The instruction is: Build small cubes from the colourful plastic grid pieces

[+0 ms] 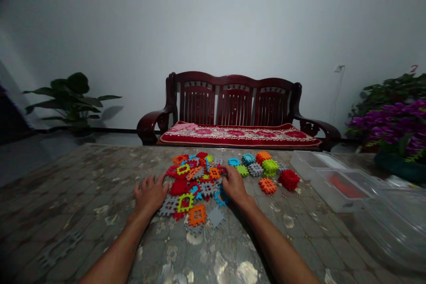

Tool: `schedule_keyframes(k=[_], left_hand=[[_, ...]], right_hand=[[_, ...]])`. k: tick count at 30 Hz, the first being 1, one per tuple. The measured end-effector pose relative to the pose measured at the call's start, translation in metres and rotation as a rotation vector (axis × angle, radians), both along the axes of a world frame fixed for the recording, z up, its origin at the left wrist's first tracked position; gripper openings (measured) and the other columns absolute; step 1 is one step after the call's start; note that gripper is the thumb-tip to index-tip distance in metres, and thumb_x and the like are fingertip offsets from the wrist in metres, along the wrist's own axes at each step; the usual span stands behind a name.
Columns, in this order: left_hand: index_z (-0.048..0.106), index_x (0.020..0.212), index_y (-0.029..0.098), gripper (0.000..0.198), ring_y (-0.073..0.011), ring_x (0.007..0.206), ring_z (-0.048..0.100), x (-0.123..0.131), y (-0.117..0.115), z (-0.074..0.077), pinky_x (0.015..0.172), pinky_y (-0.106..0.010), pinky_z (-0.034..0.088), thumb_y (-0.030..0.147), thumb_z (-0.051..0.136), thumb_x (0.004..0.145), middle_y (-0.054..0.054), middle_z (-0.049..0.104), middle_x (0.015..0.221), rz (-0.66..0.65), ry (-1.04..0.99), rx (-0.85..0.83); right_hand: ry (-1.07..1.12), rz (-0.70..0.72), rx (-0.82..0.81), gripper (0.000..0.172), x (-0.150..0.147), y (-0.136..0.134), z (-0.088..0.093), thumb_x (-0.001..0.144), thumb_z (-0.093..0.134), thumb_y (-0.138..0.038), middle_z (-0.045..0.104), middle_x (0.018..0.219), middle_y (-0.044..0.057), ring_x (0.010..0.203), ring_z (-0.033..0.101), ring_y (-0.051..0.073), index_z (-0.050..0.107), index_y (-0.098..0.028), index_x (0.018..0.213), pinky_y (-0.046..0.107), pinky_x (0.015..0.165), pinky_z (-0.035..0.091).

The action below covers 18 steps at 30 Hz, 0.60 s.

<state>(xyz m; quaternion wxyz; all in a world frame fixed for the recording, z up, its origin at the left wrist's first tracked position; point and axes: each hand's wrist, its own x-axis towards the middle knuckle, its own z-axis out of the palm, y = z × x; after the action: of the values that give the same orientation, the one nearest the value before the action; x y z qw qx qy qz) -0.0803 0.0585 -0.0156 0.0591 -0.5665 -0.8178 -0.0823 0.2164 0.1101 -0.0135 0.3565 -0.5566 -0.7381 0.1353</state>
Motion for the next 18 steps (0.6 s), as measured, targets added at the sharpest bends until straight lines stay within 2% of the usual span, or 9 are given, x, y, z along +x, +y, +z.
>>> schedule_keyframes(k=[3, 7, 18], left_hand=[[0.057, 0.152, 0.027, 0.055, -0.0354, 0.149, 0.044, 0.0, 0.0, 0.0, 0.12, -0.057, 0.03, 0.039, 0.035, 0.104, -0.017, 0.053, 0.16, 0.0, -0.006, -0.012], [0.056, 0.153, 0.026, 0.056, -0.0357, 0.149, 0.044, 0.0, 0.001, 0.001, 0.119, -0.057, 0.03, 0.038, 0.035, 0.103, -0.017, 0.052, 0.16, 0.0, 0.0, -0.026], [0.055, 0.155, 0.027, 0.056, -0.035, 0.149, 0.044, -0.003, 0.004, -0.006, 0.12, -0.056, 0.029, 0.041, 0.035, 0.104, -0.016, 0.05, 0.162, 0.011, 0.004, -0.04]], right_hand=[[-0.139, -0.081, -0.047, 0.049, -0.013, -0.012, 0.011, 0.087, 0.062, -0.023, 0.071, 0.134, 0.013, 0.127, 0.063, 0.029, 0.067, -0.018, 0.135, 0.039, 0.11, 0.045], [-0.297, -0.145, -0.116, 0.056, -0.03, -0.021, 0.028, 0.091, 0.064, -0.044, 0.073, 0.131, 0.013, 0.123, 0.062, 0.032, 0.062, -0.019, 0.142, 0.04, 0.103, 0.045], [-0.332, -0.212, -0.206, 0.052, -0.045, -0.021, 0.04, 0.088, 0.061, -0.038, 0.072, 0.13, 0.012, 0.12, 0.061, 0.032, 0.062, -0.021, 0.137, 0.04, 0.098, 0.043]])
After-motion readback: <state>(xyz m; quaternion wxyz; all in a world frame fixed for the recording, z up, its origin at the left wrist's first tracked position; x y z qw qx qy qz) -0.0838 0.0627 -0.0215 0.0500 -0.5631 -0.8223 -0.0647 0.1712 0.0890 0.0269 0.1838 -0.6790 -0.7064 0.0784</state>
